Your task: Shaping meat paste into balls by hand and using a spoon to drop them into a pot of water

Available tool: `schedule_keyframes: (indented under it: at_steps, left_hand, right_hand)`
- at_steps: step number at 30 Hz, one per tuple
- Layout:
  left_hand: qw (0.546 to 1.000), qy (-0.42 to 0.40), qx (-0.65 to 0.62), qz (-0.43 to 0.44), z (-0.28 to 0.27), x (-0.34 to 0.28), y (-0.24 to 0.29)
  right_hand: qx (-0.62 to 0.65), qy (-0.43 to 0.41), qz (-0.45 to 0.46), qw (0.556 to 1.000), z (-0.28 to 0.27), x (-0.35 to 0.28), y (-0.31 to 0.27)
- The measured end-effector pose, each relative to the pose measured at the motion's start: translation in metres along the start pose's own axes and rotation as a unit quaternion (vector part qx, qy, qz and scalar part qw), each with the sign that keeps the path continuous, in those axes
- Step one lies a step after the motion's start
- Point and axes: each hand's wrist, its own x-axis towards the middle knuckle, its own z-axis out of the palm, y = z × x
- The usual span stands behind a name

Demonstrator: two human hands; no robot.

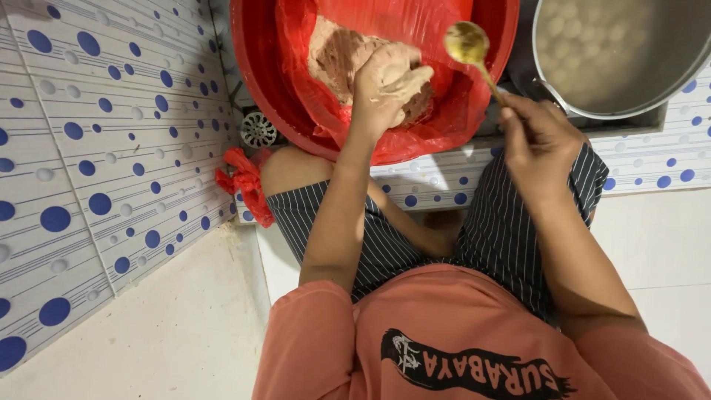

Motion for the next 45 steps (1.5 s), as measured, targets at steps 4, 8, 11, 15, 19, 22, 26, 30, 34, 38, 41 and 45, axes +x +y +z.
schedule_keyframes:
  at_steps: [4,8,11,15,19,22,26,30,34,38,41,45]
  left_hand:
    - [0.992,-0.025,0.08,0.097,-0.009,0.003,-0.015]
    - [0.987,-0.019,0.114,0.112,-0.014,0.003,-0.019]
    - [0.99,-0.028,0.105,0.093,-0.015,0.005,-0.025]
    - [0.994,0.005,0.107,0.005,-0.019,0.013,-0.038]
    - [0.988,0.049,0.121,-0.083,-0.016,0.016,-0.033]
    - [0.974,0.095,0.177,-0.107,-0.017,0.022,-0.044]
    - [0.936,0.103,0.32,-0.106,-0.009,0.022,-0.042]
    - [0.872,0.091,0.476,-0.061,-0.019,0.028,-0.068]
    - [0.943,0.085,0.321,0.029,-0.055,0.056,-0.159]
    - [0.972,0.102,0.208,-0.026,-0.066,0.085,-0.163]
    - [0.979,0.147,0.137,0.022,-0.038,0.044,-0.103]
    - [0.981,0.184,0.064,0.021,-0.117,0.074,-0.197]
  right_hand:
    - [-0.068,-0.038,-0.147,0.986,0.009,0.009,-0.011]
    - [-0.131,-0.067,-0.201,0.968,0.02,0.015,-0.017]
    - [-0.228,-0.038,-0.23,0.945,0.023,0.017,-0.021]
    - [-0.266,-0.033,-0.236,0.934,0.027,0.022,-0.026]
    - [-0.281,-0.055,-0.232,0.93,0.034,0.021,-0.025]
    - [-0.181,-0.102,-0.181,0.961,0.041,0.018,-0.022]
    - [0.047,-0.144,-0.004,0.988,0.044,0.019,-0.016]
    - [0.099,-0.147,0.195,0.965,0.037,0.01,0.004]
    - [0.278,-0.088,0.333,0.897,0.009,0.002,0.015]
    - [0.164,0.027,0.271,0.948,-0.034,-0.022,0.096]
    - [-0.175,0.084,0.174,0.965,-0.073,-0.04,0.16]
    - [-0.259,0.104,0.151,0.948,-0.076,-0.068,0.259]
